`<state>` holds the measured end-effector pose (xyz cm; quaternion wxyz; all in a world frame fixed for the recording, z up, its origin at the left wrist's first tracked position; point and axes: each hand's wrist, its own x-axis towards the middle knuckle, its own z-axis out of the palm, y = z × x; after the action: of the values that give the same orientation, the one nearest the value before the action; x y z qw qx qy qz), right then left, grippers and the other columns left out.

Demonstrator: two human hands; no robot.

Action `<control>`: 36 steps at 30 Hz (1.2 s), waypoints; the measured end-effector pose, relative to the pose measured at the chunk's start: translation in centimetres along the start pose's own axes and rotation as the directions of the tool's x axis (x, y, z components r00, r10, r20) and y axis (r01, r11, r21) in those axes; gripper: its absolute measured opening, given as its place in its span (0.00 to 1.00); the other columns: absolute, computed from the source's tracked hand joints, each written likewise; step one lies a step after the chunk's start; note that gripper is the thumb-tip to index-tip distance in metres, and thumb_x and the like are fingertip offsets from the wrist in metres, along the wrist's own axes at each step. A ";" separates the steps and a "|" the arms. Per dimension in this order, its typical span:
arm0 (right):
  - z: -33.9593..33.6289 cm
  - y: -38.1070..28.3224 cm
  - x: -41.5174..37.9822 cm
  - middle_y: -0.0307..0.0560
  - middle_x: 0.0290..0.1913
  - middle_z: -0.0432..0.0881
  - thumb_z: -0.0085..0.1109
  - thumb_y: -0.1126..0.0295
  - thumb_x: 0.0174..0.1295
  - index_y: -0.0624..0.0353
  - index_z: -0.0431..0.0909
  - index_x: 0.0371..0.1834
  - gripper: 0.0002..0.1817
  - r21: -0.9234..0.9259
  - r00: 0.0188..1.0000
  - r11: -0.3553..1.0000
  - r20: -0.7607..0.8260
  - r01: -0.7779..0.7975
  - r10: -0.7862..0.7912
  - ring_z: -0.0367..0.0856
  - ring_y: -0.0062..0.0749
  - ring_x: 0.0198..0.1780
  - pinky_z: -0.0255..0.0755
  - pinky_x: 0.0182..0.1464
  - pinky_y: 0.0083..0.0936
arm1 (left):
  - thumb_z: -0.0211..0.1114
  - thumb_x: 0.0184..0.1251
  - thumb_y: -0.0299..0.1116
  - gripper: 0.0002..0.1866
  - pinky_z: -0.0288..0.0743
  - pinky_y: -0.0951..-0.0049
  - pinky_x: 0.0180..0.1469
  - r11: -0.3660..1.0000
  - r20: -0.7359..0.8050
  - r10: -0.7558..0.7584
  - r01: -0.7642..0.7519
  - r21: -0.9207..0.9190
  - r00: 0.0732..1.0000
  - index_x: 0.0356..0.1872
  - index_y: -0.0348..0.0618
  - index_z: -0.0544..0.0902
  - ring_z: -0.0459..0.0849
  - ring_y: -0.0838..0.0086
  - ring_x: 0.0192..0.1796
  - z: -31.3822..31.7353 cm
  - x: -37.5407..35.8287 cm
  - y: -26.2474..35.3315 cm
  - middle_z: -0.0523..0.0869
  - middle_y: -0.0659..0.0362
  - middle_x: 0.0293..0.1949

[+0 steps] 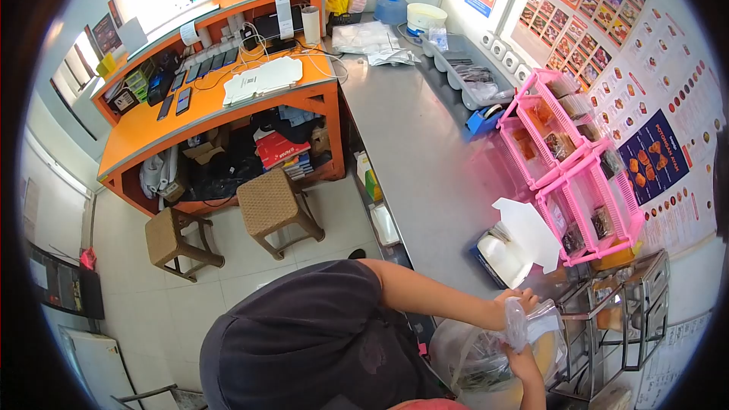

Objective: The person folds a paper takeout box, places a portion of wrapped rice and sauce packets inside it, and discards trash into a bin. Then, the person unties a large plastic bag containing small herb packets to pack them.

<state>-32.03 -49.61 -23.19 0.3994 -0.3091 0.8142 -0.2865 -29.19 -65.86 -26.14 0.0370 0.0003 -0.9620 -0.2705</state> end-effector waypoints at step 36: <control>0.1 0.9 -9.2 0.36 0.24 0.57 0.48 0.54 0.66 0.57 0.62 0.23 0.20 0.110 0.061 0.813 -0.994 0.572 0.091 0.55 0.23 0.28 0.54 0.34 0.20 | 0.53 0.66 0.36 0.09 0.65 0.79 0.34 0.052 -0.135 0.312 -0.158 -0.986 0.941 0.31 0.43 0.76 0.69 0.82 0.30 -11.8 1.4 4.1 0.71 0.67 0.25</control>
<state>-27.70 -42.29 -19.46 -0.2390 -0.0648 0.6955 -0.6745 -29.69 -68.59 -13.84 0.0157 -0.1965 -0.5167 -0.8331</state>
